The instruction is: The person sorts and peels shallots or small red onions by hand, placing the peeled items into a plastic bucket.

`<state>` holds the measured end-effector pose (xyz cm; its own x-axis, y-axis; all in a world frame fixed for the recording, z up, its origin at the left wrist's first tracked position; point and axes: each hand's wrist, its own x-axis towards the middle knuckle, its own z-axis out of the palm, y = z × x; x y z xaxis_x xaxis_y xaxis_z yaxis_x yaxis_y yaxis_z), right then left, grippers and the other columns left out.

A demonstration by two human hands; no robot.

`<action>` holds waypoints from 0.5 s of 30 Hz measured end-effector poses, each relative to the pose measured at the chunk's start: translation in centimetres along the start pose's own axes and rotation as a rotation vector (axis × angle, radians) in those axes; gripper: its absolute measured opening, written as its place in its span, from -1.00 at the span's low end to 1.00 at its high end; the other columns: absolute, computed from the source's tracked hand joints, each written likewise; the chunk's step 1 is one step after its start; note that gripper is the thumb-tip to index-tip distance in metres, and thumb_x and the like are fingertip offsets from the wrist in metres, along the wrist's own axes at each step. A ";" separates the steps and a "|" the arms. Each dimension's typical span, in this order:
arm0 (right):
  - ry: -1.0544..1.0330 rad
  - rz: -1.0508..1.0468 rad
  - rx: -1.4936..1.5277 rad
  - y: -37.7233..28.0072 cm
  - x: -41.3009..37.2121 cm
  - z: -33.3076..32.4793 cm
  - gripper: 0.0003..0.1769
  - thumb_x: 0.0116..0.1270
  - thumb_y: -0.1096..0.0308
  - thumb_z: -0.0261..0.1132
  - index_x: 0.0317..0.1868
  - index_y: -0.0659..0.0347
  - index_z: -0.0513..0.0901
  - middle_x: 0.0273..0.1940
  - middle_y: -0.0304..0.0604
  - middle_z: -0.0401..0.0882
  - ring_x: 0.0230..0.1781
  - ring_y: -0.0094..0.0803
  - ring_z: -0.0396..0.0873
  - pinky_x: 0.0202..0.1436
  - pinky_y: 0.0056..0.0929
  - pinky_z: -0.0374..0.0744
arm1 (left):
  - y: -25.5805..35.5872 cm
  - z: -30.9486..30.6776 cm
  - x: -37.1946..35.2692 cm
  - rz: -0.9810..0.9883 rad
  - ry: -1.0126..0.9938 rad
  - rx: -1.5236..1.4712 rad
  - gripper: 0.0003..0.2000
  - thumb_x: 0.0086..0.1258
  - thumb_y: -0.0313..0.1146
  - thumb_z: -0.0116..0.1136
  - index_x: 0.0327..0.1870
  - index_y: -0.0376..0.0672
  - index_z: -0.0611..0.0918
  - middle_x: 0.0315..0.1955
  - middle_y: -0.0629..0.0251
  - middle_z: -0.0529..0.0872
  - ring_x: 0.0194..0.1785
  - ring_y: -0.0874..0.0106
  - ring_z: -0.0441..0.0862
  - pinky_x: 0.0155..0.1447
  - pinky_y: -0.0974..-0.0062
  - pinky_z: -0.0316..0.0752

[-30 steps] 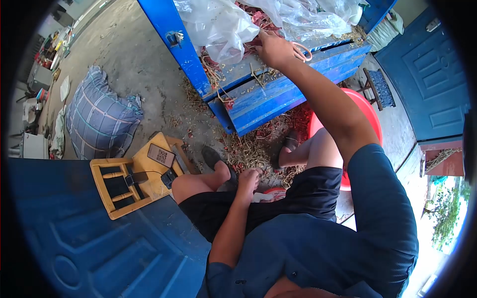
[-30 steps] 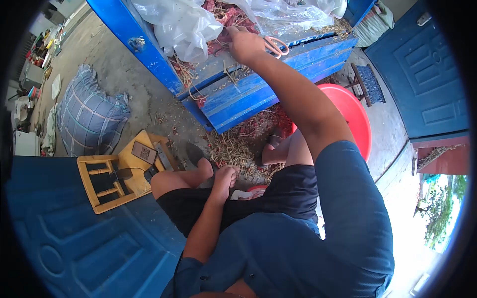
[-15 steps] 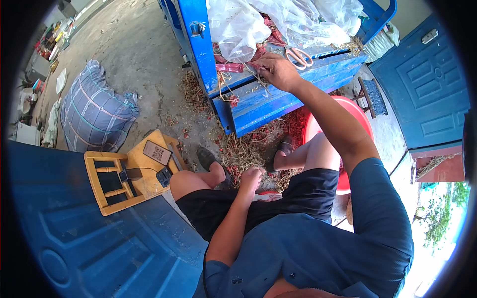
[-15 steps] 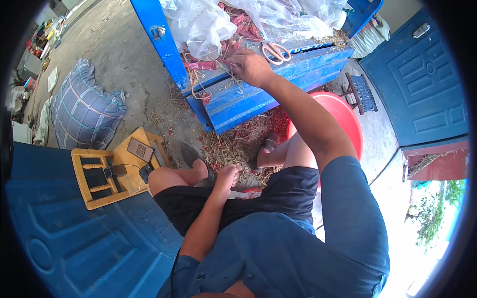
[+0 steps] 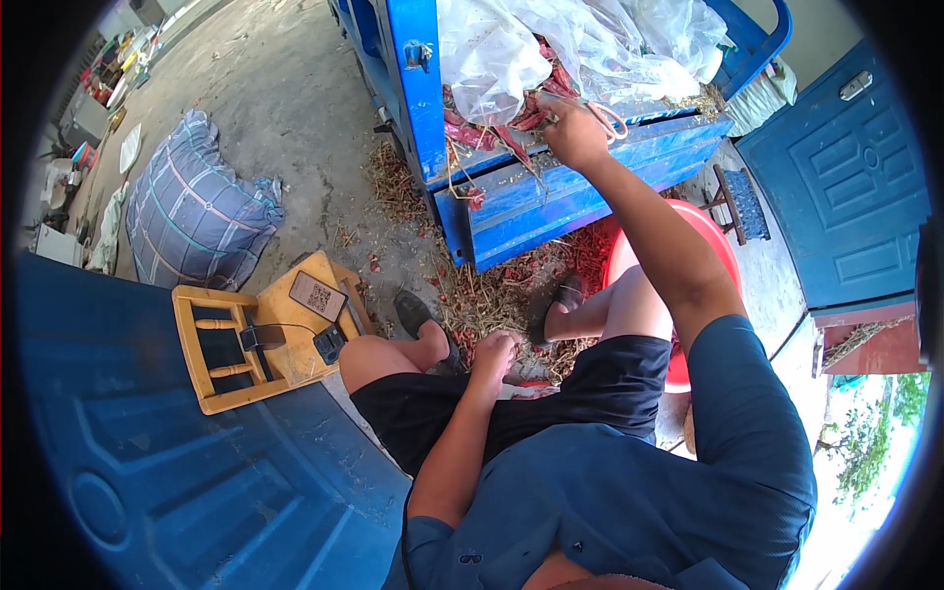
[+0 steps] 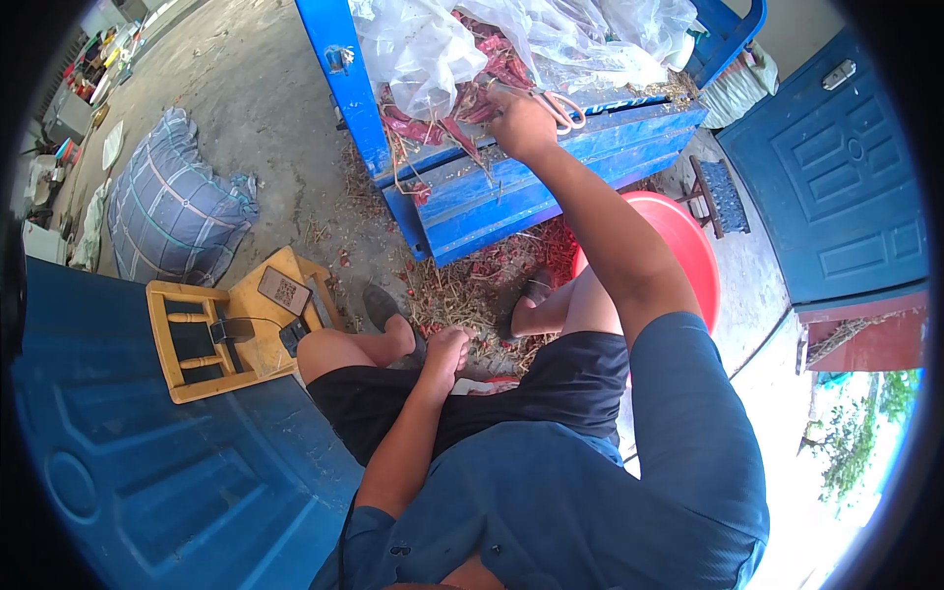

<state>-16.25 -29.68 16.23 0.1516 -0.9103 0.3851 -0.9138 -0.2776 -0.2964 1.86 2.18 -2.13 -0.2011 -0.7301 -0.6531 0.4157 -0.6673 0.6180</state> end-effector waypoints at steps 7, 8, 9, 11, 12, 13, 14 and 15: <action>-0.246 -0.119 -0.078 -2.3 0.1 -1.5 -0.59 0.32 0.08 0.30 0.15 -0.06 0.67 0.20 -0.14 0.57 0.20 -0.11 0.56 0.21 -0.13 0.55 | -0.4 0.2 0.4 -0.010 0.004 0.031 -0.87 0.40 -0.43 0.01 -0.26 -0.16 0.64 -0.66 0.59 0.38 -0.68 0.75 0.20 -0.63 0.69 0.04; -0.283 -0.116 -0.113 -2.7 0.1 -1.9 -0.61 0.33 0.07 0.30 0.13 -0.07 0.68 0.19 -0.14 0.57 0.20 -0.12 0.56 0.21 -0.13 0.55 | -0.5 0.2 0.4 0.005 -0.003 0.030 -0.87 0.40 -0.44 0.00 -0.26 -0.16 0.64 -0.65 0.59 0.38 -0.68 0.75 0.20 -0.63 0.70 0.04; -0.276 -0.115 -0.111 -2.8 -0.1 -2.0 -0.61 0.33 0.07 0.30 0.13 -0.07 0.68 0.19 -0.14 0.57 0.20 -0.12 0.56 0.21 -0.13 0.55 | -0.5 0.2 0.4 0.023 -0.011 0.031 -0.87 0.40 -0.44 0.00 -0.26 -0.16 0.64 -0.65 0.59 0.38 -0.68 0.74 0.20 -0.62 0.70 0.05; -0.279 -0.192 -0.182 -3.2 -0.5 -2.4 -0.62 0.31 0.02 0.33 0.06 -0.04 0.72 0.07 -0.17 0.61 0.07 -0.14 0.63 0.09 -0.14 0.58 | -0.3 0.1 0.4 0.023 -0.010 0.027 -0.87 0.40 -0.44 0.00 -0.26 -0.16 0.64 -0.65 0.58 0.38 -0.68 0.74 0.20 -0.62 0.70 0.05; -0.298 -0.176 -0.194 -3.4 -0.5 -2.5 -0.65 0.33 -0.01 0.31 -0.01 -0.02 0.72 0.07 -0.17 0.61 0.03 -0.14 0.64 0.04 -0.12 0.60 | -0.4 0.2 0.4 0.009 -0.006 0.015 -0.87 0.40 -0.43 0.00 -0.26 -0.16 0.63 -0.65 0.58 0.38 -0.68 0.74 0.20 -0.62 0.69 0.05; -0.243 -0.184 -0.159 -3.1 -0.6 -2.2 -0.67 0.35 0.02 0.29 -0.01 -0.02 0.72 0.06 -0.15 0.61 0.01 -0.12 0.65 0.04 -0.11 0.60 | -0.5 0.1 0.5 0.005 0.001 0.040 -0.88 0.40 -0.43 0.01 -0.27 -0.16 0.63 -0.66 0.58 0.37 -0.68 0.73 0.20 -0.62 0.69 0.05; -0.188 -0.191 -0.123 -2.7 -0.7 -1.9 -0.69 0.36 0.05 0.27 -0.01 -0.02 0.72 0.05 -0.12 0.62 -0.01 -0.10 0.66 0.04 -0.10 0.60 | -0.6 0.0 0.5 0.010 -0.001 0.044 -0.88 0.40 -0.43 0.01 -0.27 -0.16 0.63 -0.66 0.58 0.37 -0.68 0.73 0.20 -0.62 0.69 0.05; -0.182 -0.193 -0.123 -2.3 -0.7 -1.8 -0.69 0.36 0.05 0.27 -0.01 -0.02 0.72 0.05 -0.12 0.62 -0.01 -0.10 0.66 0.04 -0.10 0.60 | -0.7 0.0 0.6 -0.006 0.011 0.057 -0.88 0.40 -0.42 0.01 -0.27 -0.16 0.63 -0.66 0.58 0.36 -0.68 0.73 0.20 -0.63 0.69 0.04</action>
<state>-14.98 -27.88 18.21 0.3819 -0.8874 0.2581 -0.8986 -0.4218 -0.1207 1.46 2.20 -2.97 -0.1936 -0.7247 -0.6613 0.3636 -0.6791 0.6377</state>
